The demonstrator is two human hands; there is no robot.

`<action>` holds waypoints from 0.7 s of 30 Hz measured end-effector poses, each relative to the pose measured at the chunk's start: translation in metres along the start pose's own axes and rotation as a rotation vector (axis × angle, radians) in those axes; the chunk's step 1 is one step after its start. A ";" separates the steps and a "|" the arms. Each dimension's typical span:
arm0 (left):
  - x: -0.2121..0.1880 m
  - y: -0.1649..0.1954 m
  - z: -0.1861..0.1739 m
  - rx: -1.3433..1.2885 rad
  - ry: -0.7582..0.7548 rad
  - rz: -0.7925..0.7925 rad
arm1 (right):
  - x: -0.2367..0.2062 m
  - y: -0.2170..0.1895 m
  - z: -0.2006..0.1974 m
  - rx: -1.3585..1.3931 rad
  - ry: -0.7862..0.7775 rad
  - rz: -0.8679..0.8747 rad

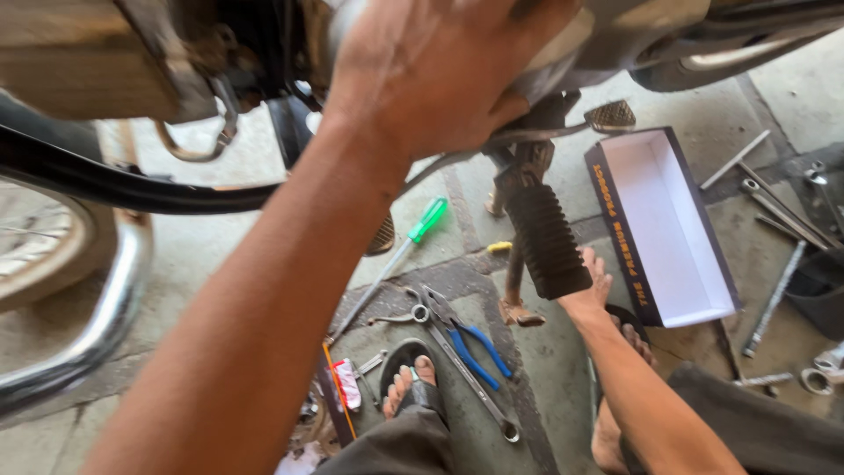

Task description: The person works on a motorcycle engine while the bike rests on its stand, using a wrench to loosen and turn a fastener near the engine case and footpeg area. They hold the engine cover steady with one hand while working the wrench with the other, occasionally reaching for tools and parts laid out in a box on the floor.

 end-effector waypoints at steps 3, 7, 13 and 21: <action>-0.001 -0.002 0.006 -0.051 -0.052 -0.024 | 0.000 0.000 -0.006 0.109 -0.023 0.020; 0.001 -0.002 0.008 0.018 -0.017 -0.009 | -0.036 0.013 0.013 0.652 -0.023 0.165; -0.004 -0.003 0.016 -0.011 -0.073 -0.014 | -0.166 -0.020 0.125 1.467 -0.301 0.631; -0.004 -0.003 0.009 0.009 -0.005 0.000 | -0.181 -0.098 0.094 1.294 -0.341 0.073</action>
Point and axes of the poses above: each hand's wrist, its own x-axis towards the middle knuckle, its own z-axis out of the palm, y = z × x, the point moved 8 cm from there along x, towards the middle knuckle, and after that the axes turned 5 degrees about z, right-handed, at the moved point
